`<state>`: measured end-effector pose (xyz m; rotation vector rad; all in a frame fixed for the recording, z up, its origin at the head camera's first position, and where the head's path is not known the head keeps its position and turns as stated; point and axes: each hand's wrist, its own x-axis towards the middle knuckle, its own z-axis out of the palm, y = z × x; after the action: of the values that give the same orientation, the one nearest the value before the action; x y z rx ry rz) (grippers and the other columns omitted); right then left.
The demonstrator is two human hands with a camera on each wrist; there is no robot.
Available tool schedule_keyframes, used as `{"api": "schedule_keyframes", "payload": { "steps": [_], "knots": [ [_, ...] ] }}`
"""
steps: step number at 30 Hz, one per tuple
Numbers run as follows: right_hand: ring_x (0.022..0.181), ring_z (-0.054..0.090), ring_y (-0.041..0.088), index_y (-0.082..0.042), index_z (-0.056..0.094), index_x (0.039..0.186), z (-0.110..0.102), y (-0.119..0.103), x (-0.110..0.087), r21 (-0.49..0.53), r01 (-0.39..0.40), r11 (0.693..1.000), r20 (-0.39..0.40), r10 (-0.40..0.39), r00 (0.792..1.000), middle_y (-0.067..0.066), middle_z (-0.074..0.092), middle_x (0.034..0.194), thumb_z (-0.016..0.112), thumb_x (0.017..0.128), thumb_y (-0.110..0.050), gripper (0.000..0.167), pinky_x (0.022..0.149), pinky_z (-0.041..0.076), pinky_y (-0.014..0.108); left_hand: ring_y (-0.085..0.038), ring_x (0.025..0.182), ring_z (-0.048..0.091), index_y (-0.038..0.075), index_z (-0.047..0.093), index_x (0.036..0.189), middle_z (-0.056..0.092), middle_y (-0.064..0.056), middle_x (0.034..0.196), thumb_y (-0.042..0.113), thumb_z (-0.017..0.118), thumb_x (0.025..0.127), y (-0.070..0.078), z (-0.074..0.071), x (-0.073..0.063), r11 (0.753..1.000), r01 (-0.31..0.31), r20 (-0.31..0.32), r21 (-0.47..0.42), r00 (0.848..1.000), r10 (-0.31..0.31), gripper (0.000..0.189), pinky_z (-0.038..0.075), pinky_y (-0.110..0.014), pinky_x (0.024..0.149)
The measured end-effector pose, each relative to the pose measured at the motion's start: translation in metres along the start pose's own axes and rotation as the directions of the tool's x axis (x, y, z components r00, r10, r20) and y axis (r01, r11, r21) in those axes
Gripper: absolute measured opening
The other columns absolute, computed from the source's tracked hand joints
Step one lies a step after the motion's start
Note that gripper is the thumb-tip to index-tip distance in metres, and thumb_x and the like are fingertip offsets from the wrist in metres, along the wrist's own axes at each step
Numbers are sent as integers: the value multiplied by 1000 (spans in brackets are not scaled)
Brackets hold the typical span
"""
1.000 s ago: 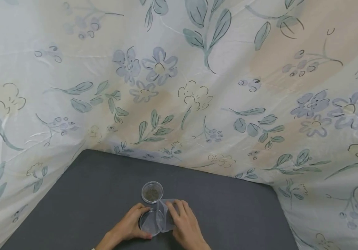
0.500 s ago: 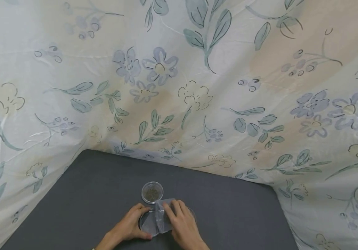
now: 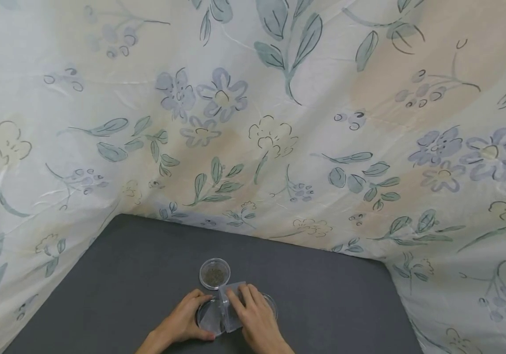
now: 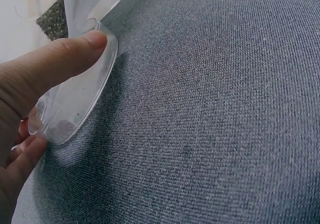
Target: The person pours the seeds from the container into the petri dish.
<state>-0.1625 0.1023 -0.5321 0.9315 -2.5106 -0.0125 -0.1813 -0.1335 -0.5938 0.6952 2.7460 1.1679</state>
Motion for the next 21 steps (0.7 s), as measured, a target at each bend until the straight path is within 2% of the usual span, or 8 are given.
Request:
{"api": "schedule_keyframes", "payload": {
  "steps": [7,21],
  "knots": [
    [114,62,21,-21,62,135,-1,-2,2,-13,17,1000,11,-17,1000,5,63,123,90,59,2,84,92,57,30,-10,93,54,-8,62,132,58,-2,108,49,96,63,1,-1,0,1000,4,10,-16,1000,-4,95,50,-27,79],
    [114,62,20,-22,64,134,4,-7,2,-47,67,997,-20,-68,997,4,64,121,93,64,-6,78,93,56,30,-14,95,57,-8,63,131,59,-3,109,48,95,64,-1,0,-1,1000,-19,-1,-16,1000,19,93,52,-29,81]
  ]
}}
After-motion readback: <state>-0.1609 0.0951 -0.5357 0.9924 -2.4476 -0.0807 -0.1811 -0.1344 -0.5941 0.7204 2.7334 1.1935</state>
